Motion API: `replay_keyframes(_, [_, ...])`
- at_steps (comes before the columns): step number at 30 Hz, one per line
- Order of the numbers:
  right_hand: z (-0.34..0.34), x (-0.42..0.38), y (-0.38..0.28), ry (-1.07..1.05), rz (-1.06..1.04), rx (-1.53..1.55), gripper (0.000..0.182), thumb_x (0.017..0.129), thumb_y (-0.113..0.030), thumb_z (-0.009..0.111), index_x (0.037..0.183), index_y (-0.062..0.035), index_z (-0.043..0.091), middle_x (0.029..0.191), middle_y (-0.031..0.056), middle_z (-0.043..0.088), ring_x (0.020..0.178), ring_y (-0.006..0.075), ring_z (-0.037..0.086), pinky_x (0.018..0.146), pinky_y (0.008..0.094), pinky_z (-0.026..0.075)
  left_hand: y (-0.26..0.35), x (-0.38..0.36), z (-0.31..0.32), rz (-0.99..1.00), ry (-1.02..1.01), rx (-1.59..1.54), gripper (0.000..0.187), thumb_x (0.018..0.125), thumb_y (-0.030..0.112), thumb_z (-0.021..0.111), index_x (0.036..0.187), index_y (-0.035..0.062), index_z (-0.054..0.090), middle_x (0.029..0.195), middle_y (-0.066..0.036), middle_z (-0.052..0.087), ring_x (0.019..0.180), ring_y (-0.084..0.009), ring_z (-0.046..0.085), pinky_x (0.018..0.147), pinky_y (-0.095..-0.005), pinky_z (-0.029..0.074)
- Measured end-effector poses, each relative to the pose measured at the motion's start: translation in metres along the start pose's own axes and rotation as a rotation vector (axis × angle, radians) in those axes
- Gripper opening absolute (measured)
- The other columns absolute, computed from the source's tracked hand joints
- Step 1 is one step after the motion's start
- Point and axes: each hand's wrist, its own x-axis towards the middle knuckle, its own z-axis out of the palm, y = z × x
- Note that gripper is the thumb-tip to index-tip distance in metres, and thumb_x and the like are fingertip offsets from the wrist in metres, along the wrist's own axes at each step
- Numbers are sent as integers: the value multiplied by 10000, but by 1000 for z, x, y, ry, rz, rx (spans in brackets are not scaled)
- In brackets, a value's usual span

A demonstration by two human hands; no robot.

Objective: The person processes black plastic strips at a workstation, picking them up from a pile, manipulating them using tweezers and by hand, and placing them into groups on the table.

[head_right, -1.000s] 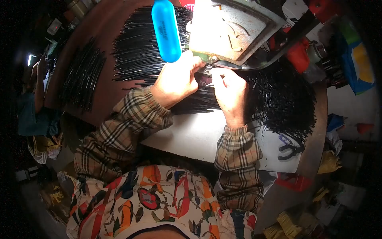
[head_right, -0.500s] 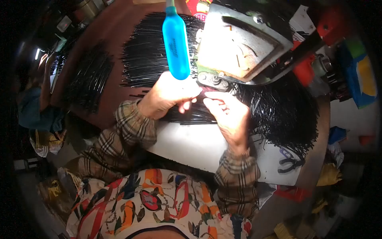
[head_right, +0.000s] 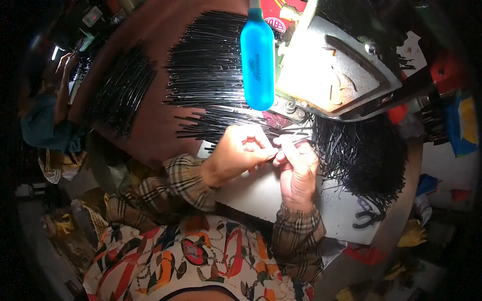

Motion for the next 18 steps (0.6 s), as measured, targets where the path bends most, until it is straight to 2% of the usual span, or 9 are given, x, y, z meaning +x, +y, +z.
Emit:
replay_keyframes(2, [-5, 2, 4, -36, -52, -93, 81, 884, -2, 616, 941, 55, 607, 840, 130, 653, 618, 111, 582, 567, 233, 478, -2, 4, -12, 223, 32, 335, 101, 835, 63, 672, 796, -20, 629, 702, -52, 629, 566, -119, 581, 536, -263, 475])
replay_keyframes(4, [0, 1, 0, -43, -113, -222, 74, 889, -5, 613, 932, 54, 601, 846, 139, 653, 599, 109, 579, 556, 230, 476, 17, 12, -38, 551, 295, 746, 25, 787, 13, 668, 789, -7, 653, 729, -65, 626, 638, -172, 609, 583, -307, 483])
replay_keyframes(6, [-1, 3, 1, -17, -96, -209, 63, 903, -16, 603, 935, 36, 589, 840, 135, 654, 589, 101, 576, 561, 216, 474, 16, 29, -67, 680, 387, 1109, 64, 741, -10, 656, 801, 9, 662, 763, -95, 617, 728, -250, 607, 654, -336, 492])
replay_keyframes(7, [-2, 4, 1, -14, -98, -211, 62, 906, -19, 601, 938, 32, 586, 838, 132, 655, 590, 99, 576, 562, 215, 475, 11, 37, -77, 697, 354, 1126, 114, 718, 8, 615, 807, 75, 637, 809, -81, 558, 799, -282, 554, 644, -396, 476])
replay_keyframes(10, [-2, 4, 2, -11, -109, -246, 66, 916, -33, 596, 954, 17, 578, 836, 117, 659, 597, 87, 579, 568, 209, 476, 3, 39, -75, 582, 342, 1236, 78, 731, 3, 646, 791, 37, 610, 790, -82, 577, 786, -282, 572, 673, -379, 487])
replay_keyframes(11, [-4, 4, 3, -13, -103, -249, 65, 917, -36, 597, 951, 16, 579, 836, 114, 660, 598, 86, 580, 568, 209, 477, 1, 40, -77, 595, 322, 1243, 133, 710, -24, 651, 806, 48, 594, 797, -74, 562, 805, -275, 562, 661, -392, 480])
replay_keyframes(16, [-5, 1, 3, -28, -65, -285, 80, 925, -59, 593, 935, 19, 604, 813, 101, 662, 586, 75, 571, 538, 196, 461, 8, 46, -83, 718, 320, 1206, 124, 739, -25, 634, 817, 67, 606, 781, -63, 574, 797, -263, 560, 655, -382, 473])
replay_keyframes(18, [-2, 1, 1, -47, -88, -409, 99, 929, -64, 585, 951, 25, 623, 784, 87, 655, 566, 61, 550, 517, 186, 440, 17, 48, -85, 785, 290, 1236, 126, 745, -31, 631, 813, 72, 607, 772, -68, 576, 794, -255, 558, 658, -372, 473])
